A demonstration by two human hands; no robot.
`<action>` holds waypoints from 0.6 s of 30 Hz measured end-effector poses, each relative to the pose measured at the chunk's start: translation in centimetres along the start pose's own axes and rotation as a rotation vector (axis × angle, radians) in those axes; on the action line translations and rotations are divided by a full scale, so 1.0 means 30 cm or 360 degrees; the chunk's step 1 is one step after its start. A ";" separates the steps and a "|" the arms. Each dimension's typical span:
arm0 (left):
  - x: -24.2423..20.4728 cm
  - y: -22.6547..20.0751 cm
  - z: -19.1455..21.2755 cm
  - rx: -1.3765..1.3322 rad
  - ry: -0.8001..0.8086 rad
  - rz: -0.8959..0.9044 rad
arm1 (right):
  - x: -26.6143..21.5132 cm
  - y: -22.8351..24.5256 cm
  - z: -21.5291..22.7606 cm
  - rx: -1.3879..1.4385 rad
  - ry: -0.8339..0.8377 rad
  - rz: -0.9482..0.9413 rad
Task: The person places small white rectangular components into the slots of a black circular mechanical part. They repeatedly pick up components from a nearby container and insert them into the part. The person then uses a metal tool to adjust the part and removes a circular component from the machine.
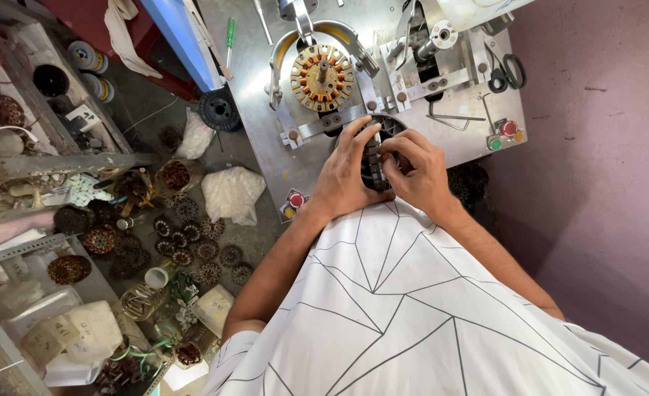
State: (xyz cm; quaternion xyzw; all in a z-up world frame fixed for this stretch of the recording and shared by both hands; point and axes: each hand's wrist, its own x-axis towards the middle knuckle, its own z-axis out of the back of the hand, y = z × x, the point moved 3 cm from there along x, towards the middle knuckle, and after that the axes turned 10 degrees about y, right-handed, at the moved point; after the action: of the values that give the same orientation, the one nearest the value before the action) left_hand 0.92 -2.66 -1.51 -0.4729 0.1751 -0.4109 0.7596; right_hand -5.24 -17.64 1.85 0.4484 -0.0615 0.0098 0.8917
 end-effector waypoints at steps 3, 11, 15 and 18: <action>-0.001 -0.016 0.029 -0.0084 0.0010 0.0011 | -0.002 0.013 -0.005 -0.0038 -0.0047 0.0096; -0.061 0.034 0.061 -0.0792 -0.0317 0.0301 | -0.039 -0.069 0.022 0.0701 0.0182 -0.0570; -0.062 0.055 0.020 -0.0786 -0.0351 0.0459 | -0.041 -0.101 0.016 0.0482 0.0124 -0.0492; -0.066 0.050 0.001 -0.0882 -0.0360 0.0414 | -0.036 -0.112 -0.001 0.0411 0.0127 -0.0470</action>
State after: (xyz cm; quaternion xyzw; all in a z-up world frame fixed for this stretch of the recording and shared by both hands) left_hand 0.44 -0.77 -3.03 -0.6779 0.2537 -0.1920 0.6628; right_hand -6.06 -19.58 -0.98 0.5623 0.0419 -0.0954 0.8203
